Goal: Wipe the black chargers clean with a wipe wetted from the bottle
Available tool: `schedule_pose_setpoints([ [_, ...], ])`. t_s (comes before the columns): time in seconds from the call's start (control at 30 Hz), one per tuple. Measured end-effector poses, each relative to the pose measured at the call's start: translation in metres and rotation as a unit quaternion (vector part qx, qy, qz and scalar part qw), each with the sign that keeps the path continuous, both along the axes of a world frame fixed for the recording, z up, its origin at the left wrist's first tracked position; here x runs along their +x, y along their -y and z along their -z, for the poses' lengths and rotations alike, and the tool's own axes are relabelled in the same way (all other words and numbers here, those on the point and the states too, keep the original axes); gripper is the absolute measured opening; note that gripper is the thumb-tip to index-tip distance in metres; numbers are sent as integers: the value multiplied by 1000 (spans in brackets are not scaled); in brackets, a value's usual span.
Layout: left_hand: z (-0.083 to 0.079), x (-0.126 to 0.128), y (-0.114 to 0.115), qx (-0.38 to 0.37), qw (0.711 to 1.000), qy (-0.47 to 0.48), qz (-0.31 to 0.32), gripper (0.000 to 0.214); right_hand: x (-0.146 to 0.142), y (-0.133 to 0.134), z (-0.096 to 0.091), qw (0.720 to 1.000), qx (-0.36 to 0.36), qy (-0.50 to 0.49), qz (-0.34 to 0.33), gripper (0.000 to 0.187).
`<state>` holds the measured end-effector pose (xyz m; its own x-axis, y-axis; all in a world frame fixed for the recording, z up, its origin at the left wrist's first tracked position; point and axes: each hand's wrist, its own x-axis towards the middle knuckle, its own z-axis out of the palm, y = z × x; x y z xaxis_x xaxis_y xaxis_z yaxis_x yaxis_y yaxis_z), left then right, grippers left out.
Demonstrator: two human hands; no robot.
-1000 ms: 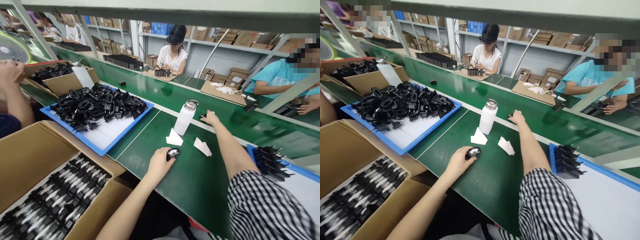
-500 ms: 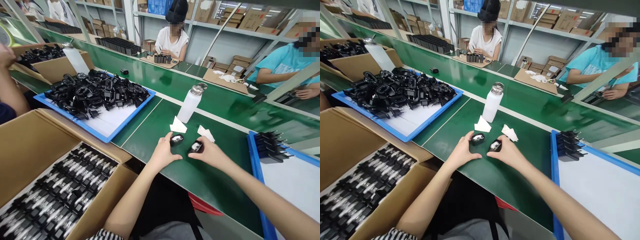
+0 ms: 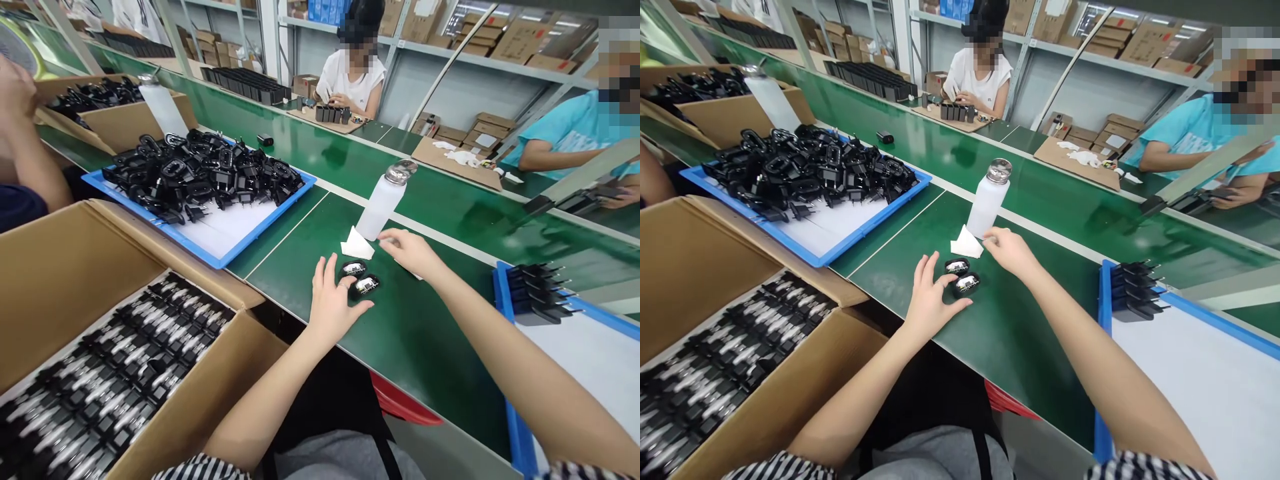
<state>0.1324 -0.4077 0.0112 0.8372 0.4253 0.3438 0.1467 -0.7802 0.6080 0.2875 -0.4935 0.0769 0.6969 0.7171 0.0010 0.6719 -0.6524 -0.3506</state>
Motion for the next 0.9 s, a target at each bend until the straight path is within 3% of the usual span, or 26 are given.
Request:
schedule_pose_setpoints([
  [0.13,-1,4,5,13,999,0,-35,31,7,-39,29,989,-38,63,-130,30],
  [0.27,1,0,3,16,999,5,-41,26,9,-52,48,988,-60,70,-122,21],
  [0.37,2,-2,-1,-4,999,-14,-29,29,6,-45,40,996,-26,58,-65,15],
  [0.5,2,3,-9,-33,998,-51,30,38,-6,-26,15,991,133,-28,21,8],
  [0.6,1,10,-14,-49,993,-68,84,39,-26,-21,4,984,170,-60,-10,10],
  [0.73,4,15,-18,-98,988,-65,100,31,-52,-31,11,993,51,63,-88,10],
  [0.9,8,16,-19,-107,987,-51,105,34,-51,-29,25,953,-114,260,-110,20],
])
